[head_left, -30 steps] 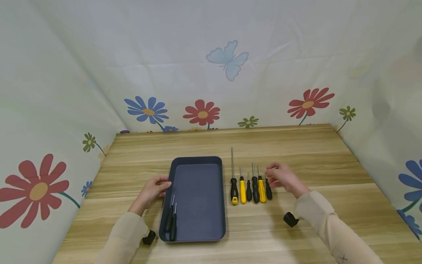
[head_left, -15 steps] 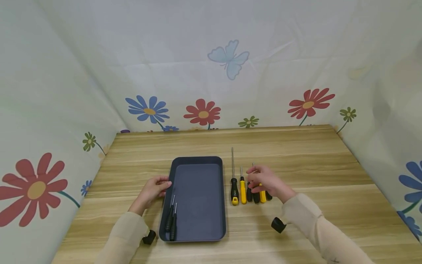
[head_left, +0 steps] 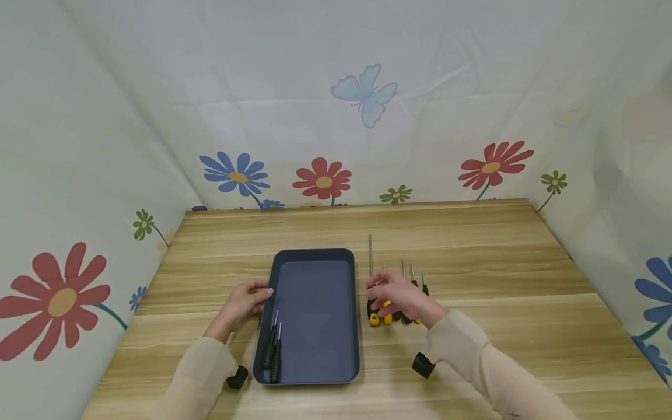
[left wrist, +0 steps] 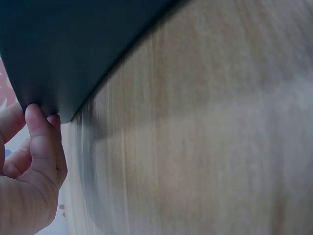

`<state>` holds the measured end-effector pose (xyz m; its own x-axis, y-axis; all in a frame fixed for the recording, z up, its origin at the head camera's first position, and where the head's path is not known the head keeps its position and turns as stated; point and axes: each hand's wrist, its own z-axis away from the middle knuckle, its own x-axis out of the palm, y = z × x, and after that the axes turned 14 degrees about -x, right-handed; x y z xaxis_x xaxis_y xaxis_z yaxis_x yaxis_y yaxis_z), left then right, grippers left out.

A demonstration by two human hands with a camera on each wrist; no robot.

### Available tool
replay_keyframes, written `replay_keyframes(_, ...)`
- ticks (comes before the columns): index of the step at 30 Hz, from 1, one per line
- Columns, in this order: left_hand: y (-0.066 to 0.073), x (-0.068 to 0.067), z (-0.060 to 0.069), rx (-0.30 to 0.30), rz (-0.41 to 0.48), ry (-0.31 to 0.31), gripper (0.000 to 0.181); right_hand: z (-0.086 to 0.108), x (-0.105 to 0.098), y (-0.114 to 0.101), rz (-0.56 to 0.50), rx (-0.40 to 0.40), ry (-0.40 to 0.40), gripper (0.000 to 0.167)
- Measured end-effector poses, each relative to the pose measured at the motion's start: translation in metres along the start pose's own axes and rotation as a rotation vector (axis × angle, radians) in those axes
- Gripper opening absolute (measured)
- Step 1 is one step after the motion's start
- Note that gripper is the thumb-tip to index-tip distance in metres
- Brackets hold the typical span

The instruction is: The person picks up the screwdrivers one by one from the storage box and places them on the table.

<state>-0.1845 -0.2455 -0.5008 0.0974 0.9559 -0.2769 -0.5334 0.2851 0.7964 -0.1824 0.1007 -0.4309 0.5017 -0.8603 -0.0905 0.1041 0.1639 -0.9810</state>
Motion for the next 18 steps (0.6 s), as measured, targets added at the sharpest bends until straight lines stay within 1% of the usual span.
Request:
replay_keyframes(5, 0.001, 0.0, 0.001, 0.0, -0.003, -0.004, 0.047, -0.004, 0.011, 0.001, -0.02, 0.004, -0.025, 0.037)
replay_keyframes(10, 0.001, 0.0, 0.003, 0.004, -0.007, -0.008, 0.048, -0.009, 0.022, 0.003, -0.031, 0.009, -0.056, 0.035)
replay_keyframes(18, 0.001, 0.0, 0.002, -0.009, 0.026, -0.013, 0.045, -0.017, 0.038, 0.01, -0.041, 0.006, -0.113, 0.036)
